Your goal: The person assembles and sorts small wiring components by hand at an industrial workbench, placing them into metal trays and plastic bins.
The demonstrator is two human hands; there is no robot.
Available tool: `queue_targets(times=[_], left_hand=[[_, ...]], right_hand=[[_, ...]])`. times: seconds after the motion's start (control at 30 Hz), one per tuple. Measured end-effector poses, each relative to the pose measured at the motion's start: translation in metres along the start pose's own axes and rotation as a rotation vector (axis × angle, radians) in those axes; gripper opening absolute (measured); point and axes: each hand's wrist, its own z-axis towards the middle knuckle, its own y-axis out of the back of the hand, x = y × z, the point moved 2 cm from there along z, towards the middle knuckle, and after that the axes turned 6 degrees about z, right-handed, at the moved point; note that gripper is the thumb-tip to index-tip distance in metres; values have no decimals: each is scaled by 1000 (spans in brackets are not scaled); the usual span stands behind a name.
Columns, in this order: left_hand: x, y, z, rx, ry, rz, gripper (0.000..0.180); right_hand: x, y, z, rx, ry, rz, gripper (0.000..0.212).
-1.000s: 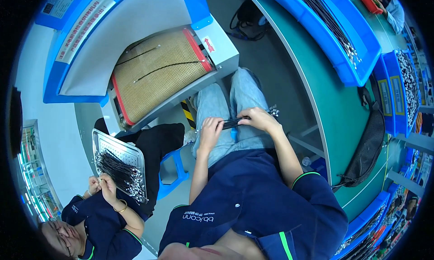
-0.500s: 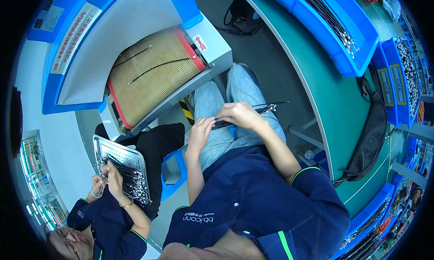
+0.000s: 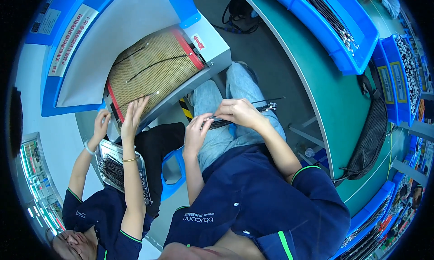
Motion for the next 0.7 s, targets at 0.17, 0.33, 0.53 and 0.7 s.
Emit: queue_targets(times=[0.17, 0.33, 0.53, 0.7], left_hand=[[-7, 2, 1, -68, -86, 95, 14], [-1, -7, 0, -112, 115, -188, 12], [-6, 1, 0, -112, 9, 9, 10], [-3, 2, -4, -251, -190, 113, 13]], right_hand=[[2, 0, 0, -56, 16, -40, 10], [2, 0, -1, -133, 29, -114, 8], [-3, -6, -3, -110, -5, -63, 9], [0, -11, 1, -42, -26, -20, 10]])
